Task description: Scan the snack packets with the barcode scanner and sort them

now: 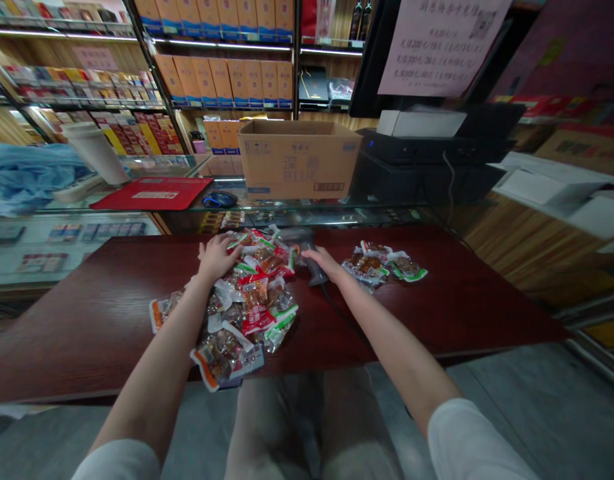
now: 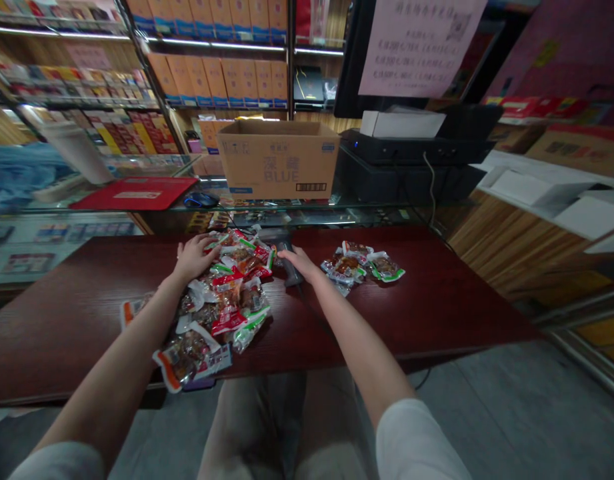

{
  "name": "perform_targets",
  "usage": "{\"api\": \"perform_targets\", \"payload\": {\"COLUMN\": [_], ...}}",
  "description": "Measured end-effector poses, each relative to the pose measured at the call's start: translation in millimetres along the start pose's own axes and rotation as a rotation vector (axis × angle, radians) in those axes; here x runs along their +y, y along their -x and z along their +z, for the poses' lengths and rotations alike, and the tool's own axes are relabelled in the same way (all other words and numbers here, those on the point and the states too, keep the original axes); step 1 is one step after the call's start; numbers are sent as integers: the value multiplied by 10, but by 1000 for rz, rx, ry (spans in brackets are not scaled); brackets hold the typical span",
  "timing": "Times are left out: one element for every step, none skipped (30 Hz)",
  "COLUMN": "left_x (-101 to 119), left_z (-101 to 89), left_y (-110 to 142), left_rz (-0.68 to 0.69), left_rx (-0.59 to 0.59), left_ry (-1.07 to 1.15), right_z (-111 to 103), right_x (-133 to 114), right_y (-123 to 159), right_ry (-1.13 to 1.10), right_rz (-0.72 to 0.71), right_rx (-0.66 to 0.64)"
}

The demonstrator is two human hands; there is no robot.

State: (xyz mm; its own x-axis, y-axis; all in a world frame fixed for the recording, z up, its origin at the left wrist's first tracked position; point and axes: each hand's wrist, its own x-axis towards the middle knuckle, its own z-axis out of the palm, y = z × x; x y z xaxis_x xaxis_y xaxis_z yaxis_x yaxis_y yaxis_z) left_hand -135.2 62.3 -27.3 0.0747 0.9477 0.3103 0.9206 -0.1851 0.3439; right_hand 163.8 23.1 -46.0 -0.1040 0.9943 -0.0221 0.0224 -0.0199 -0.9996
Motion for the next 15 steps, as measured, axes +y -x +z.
{"api": "perform_targets", "payload": {"left_x": [11, 23, 40, 62, 91, 124, 162, 200, 235, 263, 283, 294, 294, 288, 277], "left_z": [-78, -183, -312, -457, -606, -745, -860, -941, -979, -972, -925, -846, -746, -637, -532], "left_y": [3, 30, 88, 189, 337, 531, 765, 1025, 1294, 1552, 1781, 1968, 2105, 2190, 2228], "left_rz": [14, 29, 45, 63, 92, 137, 205, 281, 364, 450, 508, 554, 576, 572, 566], "left_rx": [53, 104, 137, 150, 126, 73, 3, -62, -114, -150, -161, -166, -147, -127, -116], "left_ry": [52, 111, 176, 229, 266, 295, 303, 294, 271, 238, 190, 130, 76, 25, -16], "right_z": [-31, -67, -108, -156, -208, -265, -322, -377, -429, -477, -519, -558, -595, -632, -670], "right_x": [-42, -94, -151, -207, -256, -292, -311, -311, -294, -263, -222, -176, -130, -88, -52], "right_y": [56, 118, 188, 263, 341, 419, 496, 567, 629, 679, 716, 737, 743, 736, 718], "right_ry": [-20, -42, -66, -86, -109, -131, -151, -169, -182, -189, -189, -186, -180, -169, -155], "right_rz": [-10, -19, -26, -35, -57, -93, -128, -152, -161, -151, -129, -101, -77, -64, -65], "right_rx": [9, 10, 3, -10, -17, -22, -16, -14, -5, 7, 27, 54, 85, 117, 144]}}
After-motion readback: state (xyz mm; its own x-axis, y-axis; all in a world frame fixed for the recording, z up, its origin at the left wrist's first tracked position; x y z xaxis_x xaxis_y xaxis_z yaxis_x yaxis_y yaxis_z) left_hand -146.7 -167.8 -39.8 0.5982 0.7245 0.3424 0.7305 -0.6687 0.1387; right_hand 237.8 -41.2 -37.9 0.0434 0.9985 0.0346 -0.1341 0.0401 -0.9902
